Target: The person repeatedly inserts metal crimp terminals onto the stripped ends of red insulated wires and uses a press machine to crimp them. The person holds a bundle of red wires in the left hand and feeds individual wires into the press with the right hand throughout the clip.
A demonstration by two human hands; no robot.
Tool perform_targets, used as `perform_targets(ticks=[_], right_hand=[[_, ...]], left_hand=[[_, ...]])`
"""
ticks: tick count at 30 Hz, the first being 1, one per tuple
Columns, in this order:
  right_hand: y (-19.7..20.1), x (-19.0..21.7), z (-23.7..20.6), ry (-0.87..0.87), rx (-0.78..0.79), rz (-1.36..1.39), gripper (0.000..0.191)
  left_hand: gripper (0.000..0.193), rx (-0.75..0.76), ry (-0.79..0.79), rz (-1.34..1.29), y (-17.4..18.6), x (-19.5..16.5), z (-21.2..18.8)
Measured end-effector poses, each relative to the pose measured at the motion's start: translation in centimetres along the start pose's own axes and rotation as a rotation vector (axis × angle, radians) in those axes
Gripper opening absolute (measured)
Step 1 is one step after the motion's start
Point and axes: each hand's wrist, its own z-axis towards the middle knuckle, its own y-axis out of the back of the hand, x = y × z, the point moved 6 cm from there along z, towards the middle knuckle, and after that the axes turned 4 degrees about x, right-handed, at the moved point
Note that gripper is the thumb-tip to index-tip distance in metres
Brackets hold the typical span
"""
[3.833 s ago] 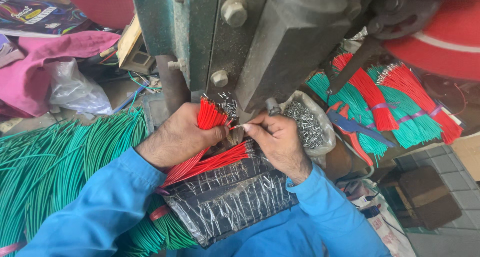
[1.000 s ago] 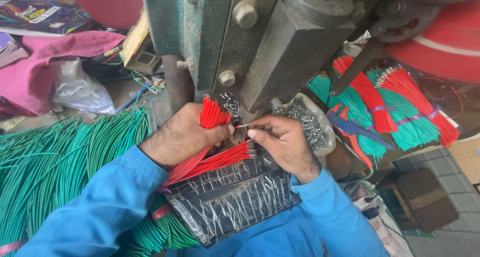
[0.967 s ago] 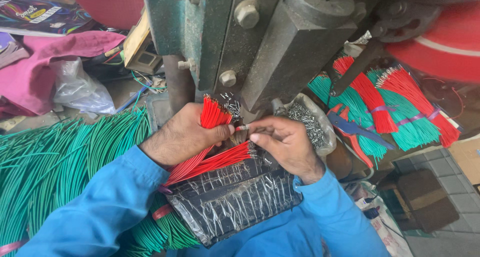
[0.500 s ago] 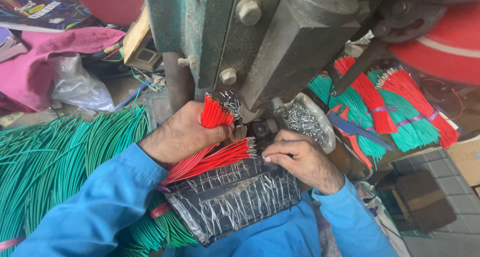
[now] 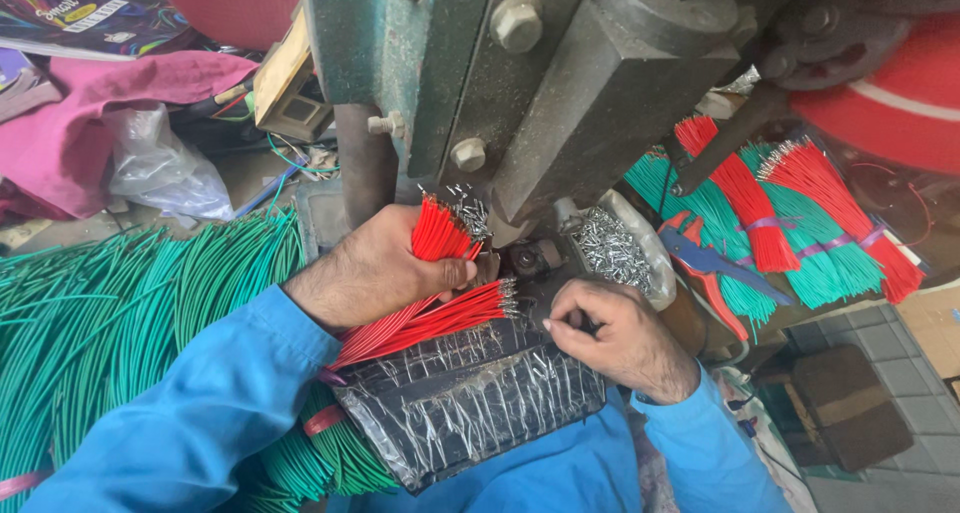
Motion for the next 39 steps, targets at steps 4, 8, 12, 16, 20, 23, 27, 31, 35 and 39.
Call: perform_targets(ticks=[4, 8, 12, 16, 20, 23, 27, 31, 35, 39], right_hand=[[0.0, -1.4, 0.6, -0.101, -0.149, 0.164, 0.017], [-0.5, -1.0, 2.1, 0.103, -0.276, 0.494, 0.016], [-1.8, -0.2, 3.9, 0.207, -0.291, 0.606, 0.018], [-2.5, -0.4, 5.2, 0.159, -0.254, 0.665, 0.01], [-2.7, -1.2, 5.9, 0.126, -0.228, 0.655, 0.011], [-2.7, -1.7, 5.9, 0.115, -0.208, 0.676, 0.012], [-2.3, -1.7, 5.7, 0.137, -0.203, 0.727, 0.013], [-1.9, -1.9, 5.4, 0.134, -0.226, 0.661, 0.011], [-1.5, -2.4, 5.1, 0.105, -0.272, 0.533, 0.01], [-1.5, -2.4, 4.7, 0.096, -0.235, 0.618, 0.009]], left_hand=[[0.012, -0.006, -0.053, 0.082, 0.2, -0.4, 0.4], [0.012, -0.034, -0.054, 0.107, 0.5, -0.2, 0.5], [0.012, -0.064, 0.016, 0.068, 0.9, 0.4, 0.6], [0.011, -0.1, -0.009, 0.14, 1.5, 0.3, 0.3], [0.013, -0.094, 0.039, 0.081, 1.6, 0.5, 0.4], [0.015, -0.122, 0.004, 0.165, 1.2, -0.1, 0.7], [0.015, -0.135, 0.019, 0.231, 0.7, -0.7, 0.8], [0.016, -0.126, 0.012, 0.177, 0.4, -0.6, 0.8], [0.015, -0.126, 0.008, 0.185, 0.1, -0.4, 1.2], [0.014, -0.117, 0.075, 0.091, -0.4, -0.1, 1.2]])
